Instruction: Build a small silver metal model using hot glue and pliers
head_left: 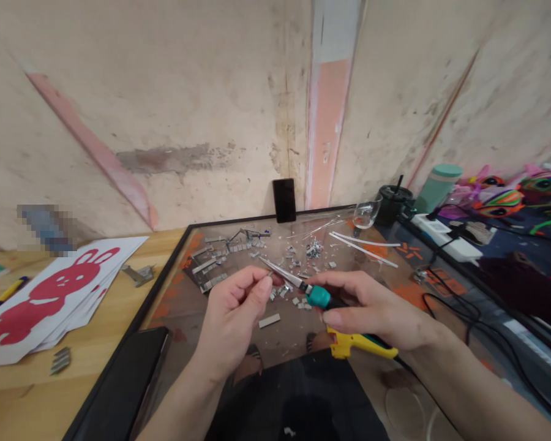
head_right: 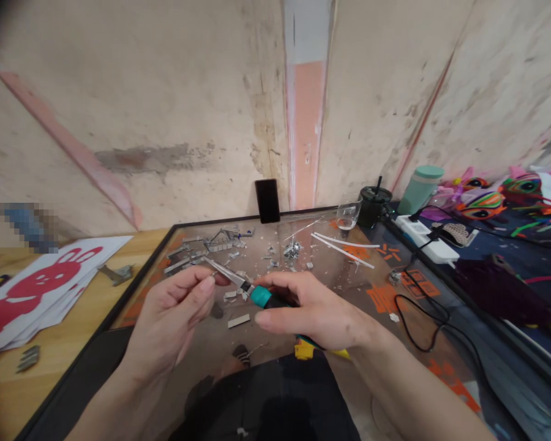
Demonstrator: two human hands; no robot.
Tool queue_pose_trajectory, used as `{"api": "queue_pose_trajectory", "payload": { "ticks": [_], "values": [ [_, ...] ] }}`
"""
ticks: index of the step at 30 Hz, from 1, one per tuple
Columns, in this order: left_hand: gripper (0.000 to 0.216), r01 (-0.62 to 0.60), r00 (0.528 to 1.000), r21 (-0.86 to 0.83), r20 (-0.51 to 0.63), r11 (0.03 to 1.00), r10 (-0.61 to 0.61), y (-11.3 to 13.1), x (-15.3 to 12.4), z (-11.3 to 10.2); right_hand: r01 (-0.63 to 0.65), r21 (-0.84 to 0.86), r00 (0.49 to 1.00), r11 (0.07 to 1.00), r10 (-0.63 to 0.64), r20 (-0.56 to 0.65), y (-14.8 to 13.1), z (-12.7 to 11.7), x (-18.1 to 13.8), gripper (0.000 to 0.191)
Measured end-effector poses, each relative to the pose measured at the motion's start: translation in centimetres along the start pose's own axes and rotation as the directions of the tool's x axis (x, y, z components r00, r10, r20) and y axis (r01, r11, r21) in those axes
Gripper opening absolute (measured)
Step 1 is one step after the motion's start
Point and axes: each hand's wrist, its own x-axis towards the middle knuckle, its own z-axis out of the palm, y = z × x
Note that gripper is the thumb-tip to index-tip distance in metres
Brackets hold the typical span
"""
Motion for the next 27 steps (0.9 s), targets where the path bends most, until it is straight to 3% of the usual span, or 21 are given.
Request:
{"api": "queue_pose_trajectory", "payload": {
  "ticks": [4,6,10,12,15,21,27],
  "values": [
    [0.018,-0.162,0.981,0.403,-0.031,0.901,0.191,0.0,0.1,-0.3,-0.077,0.045,0.997,0.996,0.076,0.012,0.1,0.0,0.2,0.027],
    [0.019,-0.151,0.981,0.432,-0.042,0.889,0.187,0.1,0.1,-0.2,-0.072,0.017,0.997,0.997,0.072,-0.019,0.1,0.1,0.3,0.03],
    [0.019,0.01,0.999,0.056,-0.032,0.998,-0.008,0.1,0.3,0.2,0.047,-0.208,0.996,0.977,-0.062,-0.067,0.0,0.3,0.4,0.033],
    [0.019,0.073,0.997,-0.154,-0.005,0.985,-0.074,0.2,0.3,0.5,0.071,-0.316,0.994,0.946,-0.092,-0.053,-0.1,0.4,0.3,0.036],
    [0.021,0.135,0.991,-0.312,0.037,0.941,-0.13,0.4,0.3,0.7,0.063,-0.388,0.995,0.919,-0.087,-0.045,-0.2,0.3,0.2,0.039],
    [0.022,0.223,0.974,-0.413,0.133,0.883,-0.183,0.8,0.0,0.6,0.065,-0.367,0.995,0.928,-0.089,-0.048,0.1,0.0,0.1,0.043],
    [0.021,0.161,0.986,-0.3,0.094,0.94,-0.139,0.8,-0.1,0.6,0.04,-0.188,0.999,0.981,-0.044,-0.015,0.3,-0.1,-0.1,0.041]
  ]
}}
